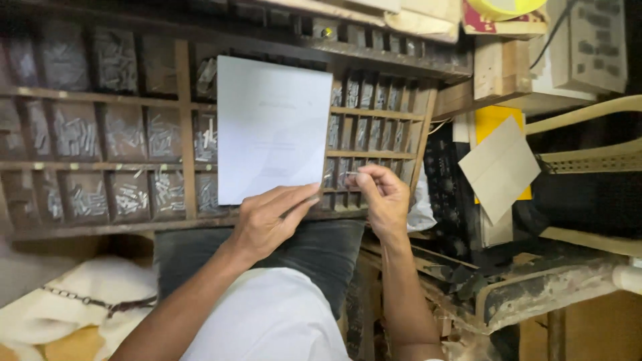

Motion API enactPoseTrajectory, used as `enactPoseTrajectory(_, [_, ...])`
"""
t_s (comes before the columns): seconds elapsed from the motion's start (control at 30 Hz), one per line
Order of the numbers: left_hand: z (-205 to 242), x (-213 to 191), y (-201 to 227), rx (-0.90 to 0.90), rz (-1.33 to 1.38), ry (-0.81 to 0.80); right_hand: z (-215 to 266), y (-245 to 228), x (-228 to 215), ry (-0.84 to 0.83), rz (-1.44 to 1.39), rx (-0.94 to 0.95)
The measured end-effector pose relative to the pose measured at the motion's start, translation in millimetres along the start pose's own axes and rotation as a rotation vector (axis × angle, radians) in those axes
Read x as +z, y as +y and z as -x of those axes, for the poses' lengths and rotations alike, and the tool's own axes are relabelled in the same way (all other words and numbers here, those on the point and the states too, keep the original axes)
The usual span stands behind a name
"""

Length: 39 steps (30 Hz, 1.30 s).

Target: The person arranges metal printing type from a wooden case onto a flat surface, referencing a printed sheet of paper. They pick up individual letters and place them in rows, occasionally moving the paper or adjusting the type.

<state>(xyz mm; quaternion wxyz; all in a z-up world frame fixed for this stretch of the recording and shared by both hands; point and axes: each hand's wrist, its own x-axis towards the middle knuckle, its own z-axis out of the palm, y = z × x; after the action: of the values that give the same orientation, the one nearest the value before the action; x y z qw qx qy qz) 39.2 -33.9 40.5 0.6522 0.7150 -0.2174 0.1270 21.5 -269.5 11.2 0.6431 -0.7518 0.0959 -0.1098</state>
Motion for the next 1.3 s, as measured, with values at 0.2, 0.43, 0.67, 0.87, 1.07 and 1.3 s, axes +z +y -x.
enactPoseTrajectory(0.2, [9,-1,-5,0.086,0.031,-0.045,46,-29,40,-0.012,-0.207,0.108])
enactPoseTrajectory(0.43, [25,-7,-13,0.038,0.08,-0.073,64,-29,60,-0.014,-0.351,0.128])
enactPoseTrajectory(0.67, [35,-6,-20,-0.103,0.199,0.008,76,-31,67,-0.041,-0.331,0.116])
enactPoseTrajectory(0.87, [32,-9,-14,-0.16,0.241,0.019,79,-26,64,-0.042,-0.357,0.143])
enactPoseTrajectory(1.07, [36,-7,-20,-0.103,0.165,0.004,76,-41,65,-0.059,-0.206,0.088])
enactPoseTrajectory(1.3, [51,-7,-38,0.521,-0.664,-0.215,70,-49,68,-0.067,0.462,-0.219])
